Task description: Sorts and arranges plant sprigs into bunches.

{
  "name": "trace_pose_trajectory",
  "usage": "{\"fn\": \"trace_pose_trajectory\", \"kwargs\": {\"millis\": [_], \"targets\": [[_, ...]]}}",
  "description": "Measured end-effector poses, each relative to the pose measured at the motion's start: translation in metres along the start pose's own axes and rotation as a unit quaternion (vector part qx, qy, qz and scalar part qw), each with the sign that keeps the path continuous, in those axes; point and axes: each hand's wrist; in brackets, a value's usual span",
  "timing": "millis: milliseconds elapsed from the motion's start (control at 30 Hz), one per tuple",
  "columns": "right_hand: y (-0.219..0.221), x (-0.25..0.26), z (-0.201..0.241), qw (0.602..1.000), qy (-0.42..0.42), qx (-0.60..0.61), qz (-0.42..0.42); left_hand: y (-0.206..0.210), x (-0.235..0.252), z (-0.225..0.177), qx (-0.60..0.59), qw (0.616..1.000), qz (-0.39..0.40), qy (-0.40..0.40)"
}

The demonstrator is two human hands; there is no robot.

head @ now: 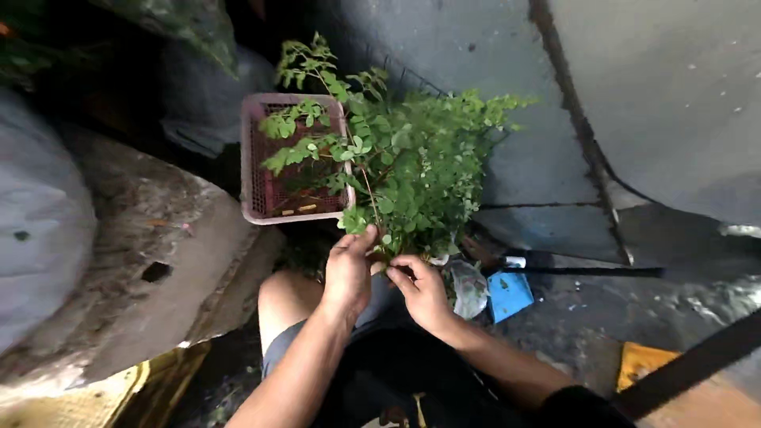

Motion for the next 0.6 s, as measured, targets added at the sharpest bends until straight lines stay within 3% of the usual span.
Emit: {"fn": "trace_pose_trajectory", "kwargs": {"millis": [67,133,167,200,233,267,300,433,500,600], "targets": [[0.002,0.004,0.003,1.0,-0.006,0.013,-0.012,-0.009,-0.004,0.011,0.009,0.999,-0.019,-0.034],[0.002,0.014,0.005,0.999,-0.017,0.022,-0.02,-0.031,-0.003,0.017,0.15,0.987,-0.049,0.027],[0.002,0.019,0.005,0.999,-0.021,0.027,-0.021,-0.047,-0.001,0.013,0.296,0.952,-0.055,0.062],[0.002,0.021,0.004,0.999,-0.024,0.028,-0.021,-0.063,-0.001,0.002,0.453,0.89,-0.029,0.05],[0.002,0.021,0.001,0.999,-0.026,0.026,-0.018,-0.072,-0.003,-0.01,0.561,0.828,0.014,-0.002],[0.002,0.021,-0.001,0.999,-0.027,0.023,-0.012,-0.073,-0.006,-0.021,0.608,0.792,0.05,-0.035],[0.002,0.019,-0.003,0.999,-0.029,0.018,-0.001,-0.07,-0.012,-0.03,0.613,0.787,0.07,-0.016],[0.017,0.007,-0.01,0.998,-0.041,-0.019,0.043,-0.051,-0.018,-0.033,0.435,0.872,0.081,0.209],[0.022,0.002,-0.01,0.997,-0.041,-0.02,0.059,-0.043,-0.009,-0.027,0.378,0.887,0.076,0.253],[0.018,0.009,0.005,0.994,0.011,0.034,0.099,-0.045,-0.002,-0.018,0.322,0.91,0.078,0.249]]}}
Point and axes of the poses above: each hand's wrist, its own x-axis towards the middle knuckle, its own y-axis out of the palm, z = x × y, and after that the axes turned 2 degrees about -z, right-handed
